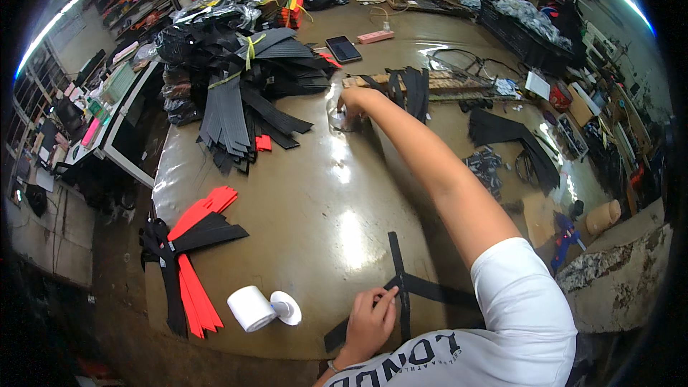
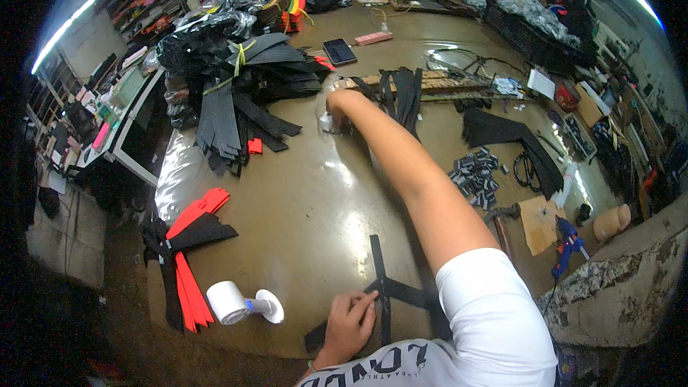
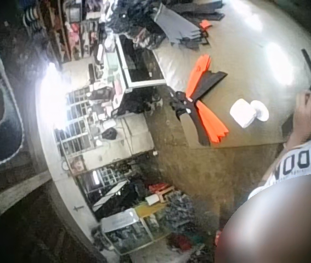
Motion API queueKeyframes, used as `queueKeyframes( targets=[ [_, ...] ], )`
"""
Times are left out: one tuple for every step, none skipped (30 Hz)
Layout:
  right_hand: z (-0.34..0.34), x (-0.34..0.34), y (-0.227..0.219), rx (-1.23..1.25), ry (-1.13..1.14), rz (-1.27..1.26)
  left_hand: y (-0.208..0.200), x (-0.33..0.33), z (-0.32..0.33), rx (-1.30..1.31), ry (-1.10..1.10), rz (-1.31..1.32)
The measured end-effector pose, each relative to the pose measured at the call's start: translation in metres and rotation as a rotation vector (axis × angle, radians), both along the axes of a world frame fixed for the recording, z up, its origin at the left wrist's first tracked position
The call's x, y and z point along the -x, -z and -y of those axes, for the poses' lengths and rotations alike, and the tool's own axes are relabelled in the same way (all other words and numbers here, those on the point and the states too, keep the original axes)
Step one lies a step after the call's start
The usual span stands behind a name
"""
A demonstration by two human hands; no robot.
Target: The person assembles black fabric straps by applying hot glue and attaching small metal buckles. They repeatedly pick up straps, apply glue with a hot glue gun, press buckles into place, and set the finished pieces aside on the table.
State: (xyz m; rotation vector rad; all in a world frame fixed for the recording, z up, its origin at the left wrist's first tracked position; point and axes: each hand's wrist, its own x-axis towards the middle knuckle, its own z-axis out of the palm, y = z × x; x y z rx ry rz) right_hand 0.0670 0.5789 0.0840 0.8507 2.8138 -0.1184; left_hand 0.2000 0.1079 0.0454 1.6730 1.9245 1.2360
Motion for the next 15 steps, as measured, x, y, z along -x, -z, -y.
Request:
queueKeyframes(
  targets=[
    [0.0, 0.003, 0.002, 0.015, 0.03, 0.04, 0.0, 0.001, 0.0, -0.002, 0.007, 0.014],
    [0.002, 0.003, 0.003, 0.036, 0.017, 0.072, -0.001, 0.001, 0.001, 0.003, 0.014, 0.038],
    [0.005, 0.003, 0.005, 0.04, 0.09, 0.045, -0.001, 0.002, 0.001, 0.005, 0.021, 0.028],
    [0.008, 0.001, 0.007, 0.046, 0.117, 0.011, -0.001, 0.002, 0.002, 0.01, 0.026, 0.029],
    [0.01, -0.001, 0.009, 0.051, 0.145, -0.025, -0.001, 0.002, 0.002, 0.024, 0.033, 0.034],
    [0.013, -0.005, 0.011, 0.0, 0.104, -0.108, -0.001, 0.002, 0.002, 0.013, 0.03, 0.03],
    [0.014, -0.007, 0.012, 0.004, 0.099, -0.127, 0.0, 0.001, 0.002, 0.011, 0.029, 0.029],
    [0.015, -0.009, 0.013, -0.019, 0.122, -0.126, 0.0, 0.001, 0.002, 0.023, 0.026, 0.034],
    [0.015, -0.011, 0.012, -0.05, 0.134, -0.127, -0.001, 0.001, 0.002, 0.005, 0.025, 0.032],
    [0.015, -0.015, 0.009, -0.085, 0.068, -0.158, -0.001, 0.0, 0.002, 0.001, 0.022, 0.037],
    [0.016, -0.02, 0.004, -0.056, 0.081, -0.3, -0.001, 0.0, 0.002, -0.004, 0.02, 0.04],
    [0.017, -0.026, -0.005, -0.031, 0.09, -0.416, -0.001, 0.0, 0.002, -0.011, 0.02, 0.034],
    [0.02, -0.036, -0.014, -0.008, 0.13, -0.503, -0.001, 0.0, 0.002, -0.017, 0.02, 0.031],
    [0.025, -0.049, -0.025, 0.012, 0.12, -0.632, -0.001, 0.0, 0.002, -0.02, 0.02, 0.03],
    [0.033, -0.068, -0.037, 0.104, 0.088, -0.753, -0.001, 0.0, 0.002, -0.025, 0.016, 0.028]
  ],
)
